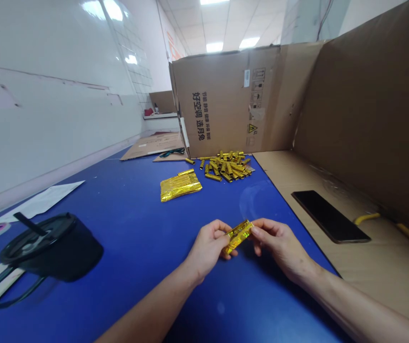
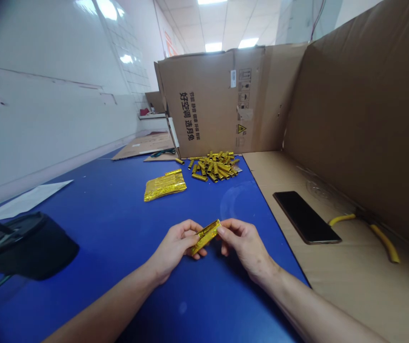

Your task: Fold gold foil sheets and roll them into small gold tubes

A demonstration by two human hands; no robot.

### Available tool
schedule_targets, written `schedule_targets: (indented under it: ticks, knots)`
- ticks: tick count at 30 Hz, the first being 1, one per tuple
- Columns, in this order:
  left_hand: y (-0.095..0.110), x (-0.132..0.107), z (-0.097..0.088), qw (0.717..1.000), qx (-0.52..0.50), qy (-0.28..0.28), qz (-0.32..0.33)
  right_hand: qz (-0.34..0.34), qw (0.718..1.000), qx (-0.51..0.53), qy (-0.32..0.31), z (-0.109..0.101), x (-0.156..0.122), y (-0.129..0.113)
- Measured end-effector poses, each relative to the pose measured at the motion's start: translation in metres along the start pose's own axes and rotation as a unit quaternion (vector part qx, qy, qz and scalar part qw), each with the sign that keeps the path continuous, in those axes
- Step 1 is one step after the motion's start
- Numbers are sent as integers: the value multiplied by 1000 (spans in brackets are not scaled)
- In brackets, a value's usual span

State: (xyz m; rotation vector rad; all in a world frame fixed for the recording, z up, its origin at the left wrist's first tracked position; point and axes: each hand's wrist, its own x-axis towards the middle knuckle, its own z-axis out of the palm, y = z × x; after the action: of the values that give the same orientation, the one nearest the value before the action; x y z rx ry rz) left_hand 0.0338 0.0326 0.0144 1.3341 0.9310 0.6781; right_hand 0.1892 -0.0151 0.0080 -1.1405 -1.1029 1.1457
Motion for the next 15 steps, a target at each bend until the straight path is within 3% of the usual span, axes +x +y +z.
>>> schedule_targets:
  ticks: [9,15]
  knots:
    - [1,-4,5,999,-33,-40,13,34,999,-25,-1,-1,3,2]
    - [2,-7,8,998,-48,-37,5,60,997,-42,-17,-1,2,4]
